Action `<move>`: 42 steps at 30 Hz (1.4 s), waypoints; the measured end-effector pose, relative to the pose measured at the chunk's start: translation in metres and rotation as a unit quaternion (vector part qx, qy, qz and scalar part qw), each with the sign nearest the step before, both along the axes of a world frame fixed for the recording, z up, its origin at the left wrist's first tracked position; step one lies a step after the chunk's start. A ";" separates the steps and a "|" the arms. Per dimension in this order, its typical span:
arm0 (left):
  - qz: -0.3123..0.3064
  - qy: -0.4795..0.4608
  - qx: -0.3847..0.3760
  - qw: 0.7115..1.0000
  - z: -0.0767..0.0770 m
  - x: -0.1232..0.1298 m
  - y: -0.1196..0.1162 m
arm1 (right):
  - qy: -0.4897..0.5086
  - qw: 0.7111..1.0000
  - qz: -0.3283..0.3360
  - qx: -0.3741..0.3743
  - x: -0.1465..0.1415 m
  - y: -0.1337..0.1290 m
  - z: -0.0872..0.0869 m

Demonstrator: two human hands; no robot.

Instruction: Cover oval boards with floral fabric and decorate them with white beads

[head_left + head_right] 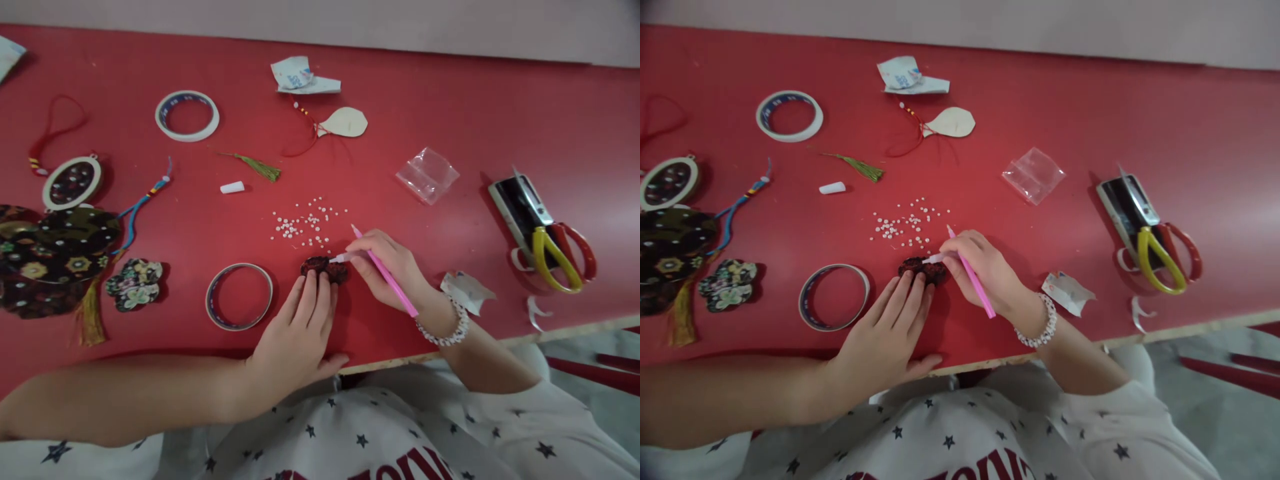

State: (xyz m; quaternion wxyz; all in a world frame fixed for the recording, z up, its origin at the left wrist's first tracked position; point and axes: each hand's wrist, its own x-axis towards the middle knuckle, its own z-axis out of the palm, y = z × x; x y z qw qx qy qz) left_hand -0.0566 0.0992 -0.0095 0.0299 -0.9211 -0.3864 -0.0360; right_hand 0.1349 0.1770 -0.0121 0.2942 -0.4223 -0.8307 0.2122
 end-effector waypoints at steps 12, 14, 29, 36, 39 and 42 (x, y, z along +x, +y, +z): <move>0.001 0.003 -0.009 1.000 -0.001 0.001 0.003 | -0.033 0.999 0.022 0.007 -0.001 -0.001 -0.002; 0.000 0.008 -0.010 1.000 0.000 0.001 0.003 | -0.035 0.999 0.025 0.006 -0.002 -0.001 -0.003; 0.001 0.037 -0.007 0.999 0.003 0.001 0.003 | -0.071 0.997 -0.016 0.013 -0.007 -0.006 -0.005; -0.004 0.040 -0.003 0.999 0.003 0.002 0.004 | -0.076 0.996 -0.032 0.029 -0.008 -0.009 -0.005; -0.004 0.036 -0.003 0.999 0.002 0.003 0.003 | -0.070 0.996 -0.037 0.032 -0.008 -0.010 -0.005; -0.003 0.033 -0.004 0.999 0.001 0.002 0.003 | -0.075 0.996 -0.043 0.034 -0.009 -0.010 -0.006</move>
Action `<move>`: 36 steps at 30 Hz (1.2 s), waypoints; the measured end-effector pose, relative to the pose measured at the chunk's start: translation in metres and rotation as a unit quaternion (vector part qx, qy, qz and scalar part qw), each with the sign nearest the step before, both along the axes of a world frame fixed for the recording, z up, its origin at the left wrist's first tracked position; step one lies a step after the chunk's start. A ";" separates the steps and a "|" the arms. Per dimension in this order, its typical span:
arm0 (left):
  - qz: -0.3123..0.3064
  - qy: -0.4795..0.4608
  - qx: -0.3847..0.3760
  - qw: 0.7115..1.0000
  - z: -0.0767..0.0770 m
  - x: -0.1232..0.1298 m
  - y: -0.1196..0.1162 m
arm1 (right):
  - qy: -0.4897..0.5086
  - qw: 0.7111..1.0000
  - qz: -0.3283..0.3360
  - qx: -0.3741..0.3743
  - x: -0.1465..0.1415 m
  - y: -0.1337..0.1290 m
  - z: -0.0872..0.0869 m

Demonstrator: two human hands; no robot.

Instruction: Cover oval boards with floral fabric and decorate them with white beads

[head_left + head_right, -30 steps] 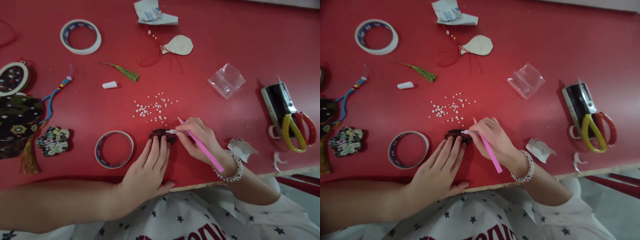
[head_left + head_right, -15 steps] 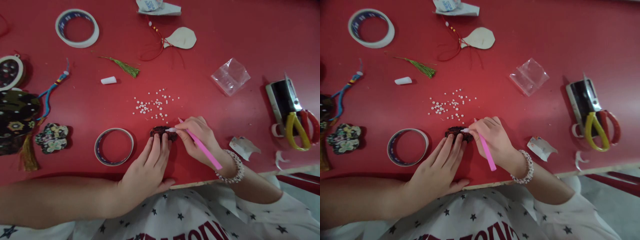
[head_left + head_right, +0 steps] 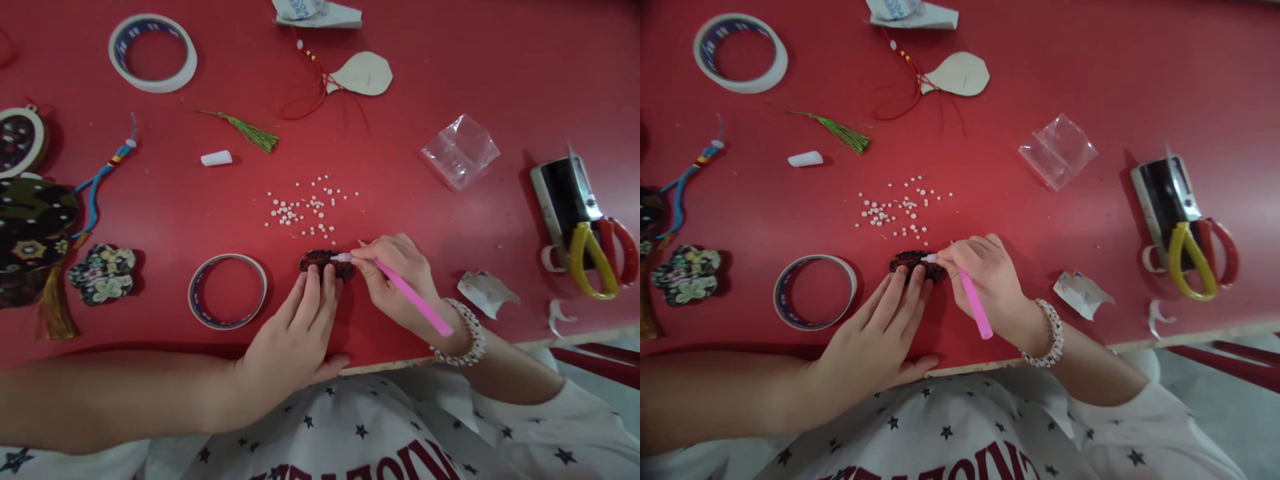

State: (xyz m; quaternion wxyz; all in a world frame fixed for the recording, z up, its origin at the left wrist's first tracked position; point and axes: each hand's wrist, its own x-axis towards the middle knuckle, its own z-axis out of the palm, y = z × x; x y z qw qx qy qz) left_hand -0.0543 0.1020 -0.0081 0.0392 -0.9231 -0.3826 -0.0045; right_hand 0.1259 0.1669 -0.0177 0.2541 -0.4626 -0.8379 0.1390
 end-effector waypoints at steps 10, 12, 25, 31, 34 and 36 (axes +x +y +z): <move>-0.001 0.000 0.002 1.000 0.000 0.000 0.001 | -0.090 0.996 -0.012 0.023 -0.001 -0.004 0.003; -0.002 -0.001 0.003 1.000 0.000 0.000 0.000 | -0.108 0.994 -0.012 0.023 -0.001 -0.004 0.004; -0.001 -0.031 0.019 0.999 -0.002 0.000 0.001 | -0.261 0.963 0.070 0.019 -0.008 0.002 0.041; -0.006 -0.041 0.023 0.999 -0.001 0.000 0.001 | -0.339 0.933 0.119 -0.002 -0.027 0.017 0.065; -0.009 -0.039 0.009 0.999 -0.003 -0.001 -0.001 | -0.364 0.923 0.125 -0.007 -0.039 0.020 0.071; -0.002 -0.043 0.017 0.999 -0.004 -0.002 -0.002 | -0.378 0.917 0.129 -0.012 -0.046 0.021 0.073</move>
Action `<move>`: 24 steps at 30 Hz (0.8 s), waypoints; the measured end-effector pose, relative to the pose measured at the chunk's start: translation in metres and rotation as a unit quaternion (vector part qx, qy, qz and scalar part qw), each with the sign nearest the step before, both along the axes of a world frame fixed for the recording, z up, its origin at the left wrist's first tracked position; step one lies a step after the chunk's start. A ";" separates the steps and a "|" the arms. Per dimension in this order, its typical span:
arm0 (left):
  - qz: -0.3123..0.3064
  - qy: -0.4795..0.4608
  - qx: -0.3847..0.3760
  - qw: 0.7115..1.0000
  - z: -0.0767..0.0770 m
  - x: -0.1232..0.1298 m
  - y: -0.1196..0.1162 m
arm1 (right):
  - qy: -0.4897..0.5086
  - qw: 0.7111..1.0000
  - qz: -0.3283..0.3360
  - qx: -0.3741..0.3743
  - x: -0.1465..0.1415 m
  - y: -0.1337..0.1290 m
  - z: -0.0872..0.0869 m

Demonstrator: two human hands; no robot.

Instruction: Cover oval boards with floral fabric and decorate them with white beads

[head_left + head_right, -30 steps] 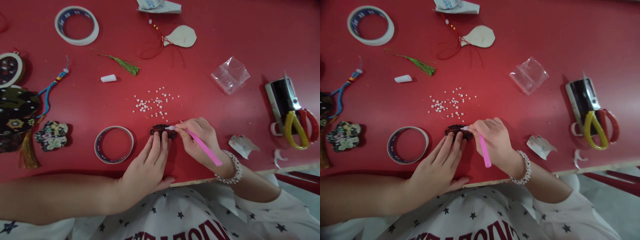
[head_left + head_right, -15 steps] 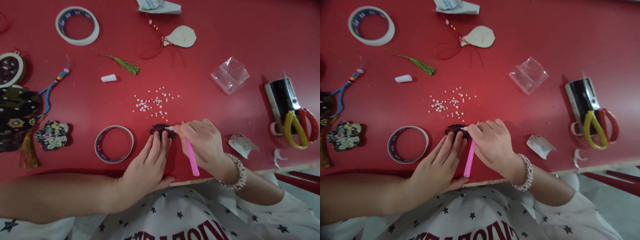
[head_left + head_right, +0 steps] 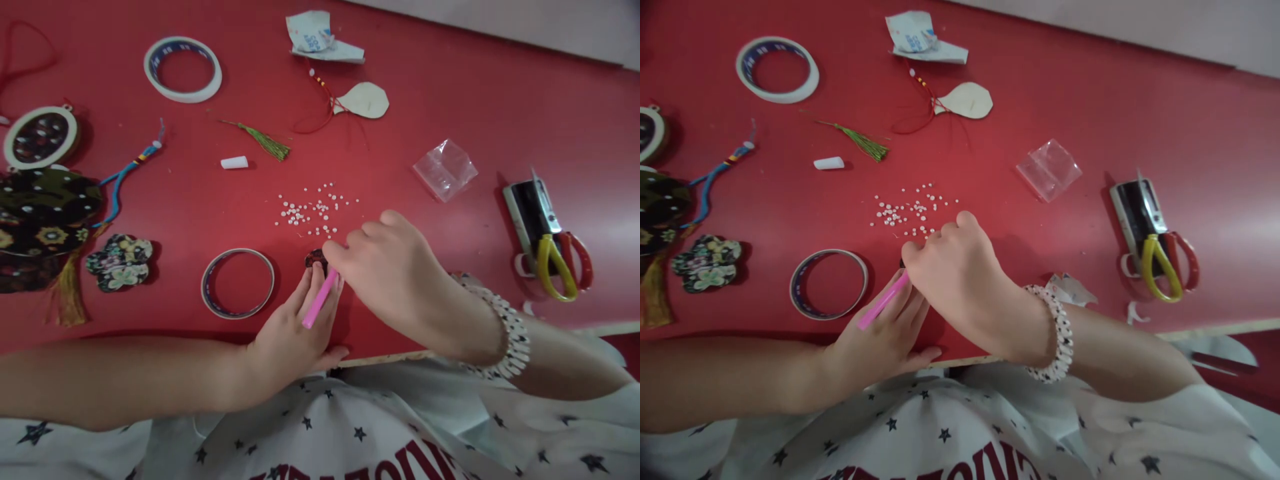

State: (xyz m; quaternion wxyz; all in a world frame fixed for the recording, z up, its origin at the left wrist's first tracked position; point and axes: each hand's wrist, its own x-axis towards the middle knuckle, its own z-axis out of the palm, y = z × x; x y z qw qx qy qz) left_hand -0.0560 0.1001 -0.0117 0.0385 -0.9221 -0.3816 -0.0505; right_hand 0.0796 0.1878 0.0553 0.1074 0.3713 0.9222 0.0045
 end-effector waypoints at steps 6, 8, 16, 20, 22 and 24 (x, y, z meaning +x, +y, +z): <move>-0.008 0.031 0.000 0.999 0.002 0.001 0.000 | -0.090 0.995 0.035 -0.029 -0.020 0.005 0.005; -0.004 0.034 0.000 0.999 0.004 0.001 0.001 | -0.092 0.994 0.036 -0.040 -0.018 0.007 0.009; -0.005 0.036 -0.026 0.999 0.002 0.001 0.002 | 0.177 0.982 -0.062 -0.022 0.049 -0.002 -0.003; 0.000 0.031 -0.023 0.999 0.002 0.001 0.002 | 0.345 0.928 -0.134 -0.045 0.055 -0.010 -0.025; -0.004 0.028 -0.022 0.999 0.002 0.001 0.002 | 0.375 0.912 -0.160 -0.050 0.052 -0.012 -0.030; -0.005 0.025 -0.019 1.000 0.002 0.000 0.002 | 0.384 0.906 -0.173 -0.049 0.048 -0.012 -0.032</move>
